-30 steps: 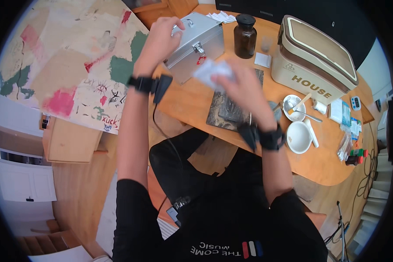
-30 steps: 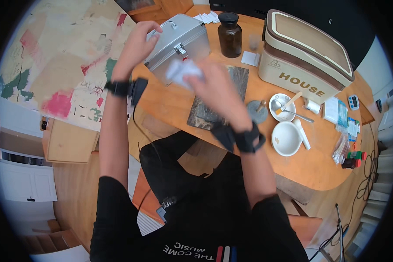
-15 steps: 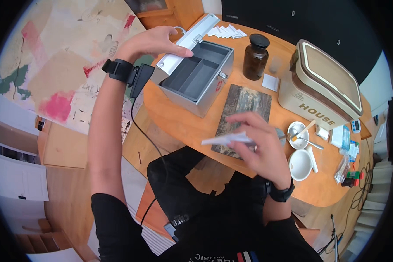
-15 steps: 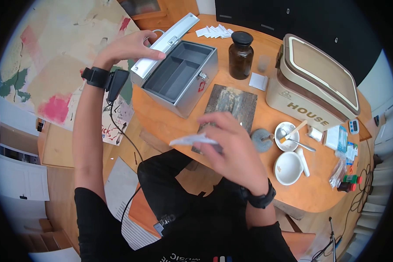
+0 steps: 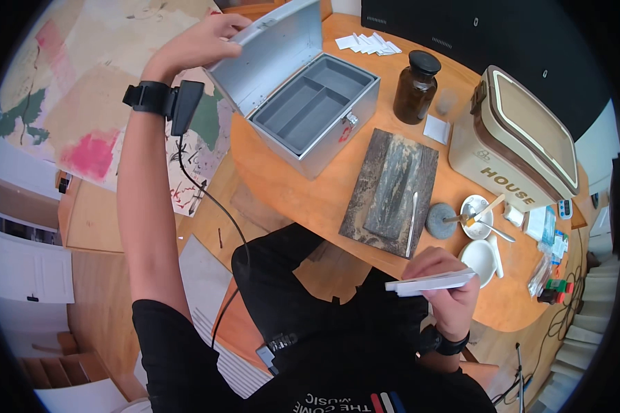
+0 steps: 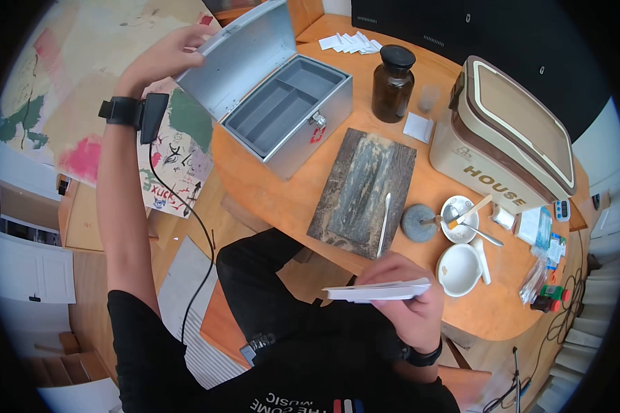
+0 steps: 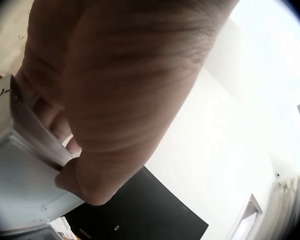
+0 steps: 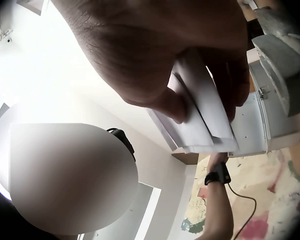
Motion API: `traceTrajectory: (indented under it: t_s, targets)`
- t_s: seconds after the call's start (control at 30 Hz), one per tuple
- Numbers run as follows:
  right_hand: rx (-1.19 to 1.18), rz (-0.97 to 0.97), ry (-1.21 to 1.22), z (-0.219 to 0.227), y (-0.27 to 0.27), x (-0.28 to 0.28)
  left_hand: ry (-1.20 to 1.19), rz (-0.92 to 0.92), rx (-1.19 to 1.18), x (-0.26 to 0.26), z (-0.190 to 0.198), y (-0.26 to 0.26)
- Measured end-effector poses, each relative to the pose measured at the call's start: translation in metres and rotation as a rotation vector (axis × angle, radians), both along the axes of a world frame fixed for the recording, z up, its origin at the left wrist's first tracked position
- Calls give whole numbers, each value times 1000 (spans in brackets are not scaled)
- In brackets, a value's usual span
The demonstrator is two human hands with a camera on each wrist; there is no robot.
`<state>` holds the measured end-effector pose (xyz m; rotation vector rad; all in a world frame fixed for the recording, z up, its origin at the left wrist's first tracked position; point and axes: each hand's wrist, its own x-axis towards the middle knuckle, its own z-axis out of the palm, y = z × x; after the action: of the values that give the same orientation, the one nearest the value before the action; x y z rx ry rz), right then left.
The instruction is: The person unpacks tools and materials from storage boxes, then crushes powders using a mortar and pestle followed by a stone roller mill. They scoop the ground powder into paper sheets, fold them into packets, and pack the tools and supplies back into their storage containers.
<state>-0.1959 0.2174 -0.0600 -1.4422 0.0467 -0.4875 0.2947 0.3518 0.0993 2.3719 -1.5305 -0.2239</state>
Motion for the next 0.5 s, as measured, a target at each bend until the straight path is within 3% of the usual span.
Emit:
traceTrajectory:
  t_s: [0.03,0.07,0.17,0.23,0.27,0.33,0.37,0.43,0.5]
  targets:
    - [103,-70,9,-4,4,-9,155,102,33,7,3,5]
    - [206,-142,18,-7,7,-14,152,99,32,12,-1,11]
    - [181,-260,48,-18,12,-22,356,89,-182,8,-7,16]
    - [182,-327,74,-23,13,-30,246,245,-134,-22,5,20]
    - [208,-293,92,-25,12,-33,245,235,-136,-29,5,19]
    - [240,-260,111,-26,13,-37,-448,72,-336,-47,4,24]
    - [254,-280,146,-27,15,-38,-454,138,-433,-87,8,14]
    - [268,-308,171,-28,17,-39,-190,90,-523,-138,-11,-5]
    - [227,-322,193,-27,17,-41,-104,79,-151,-148,-45,-28]
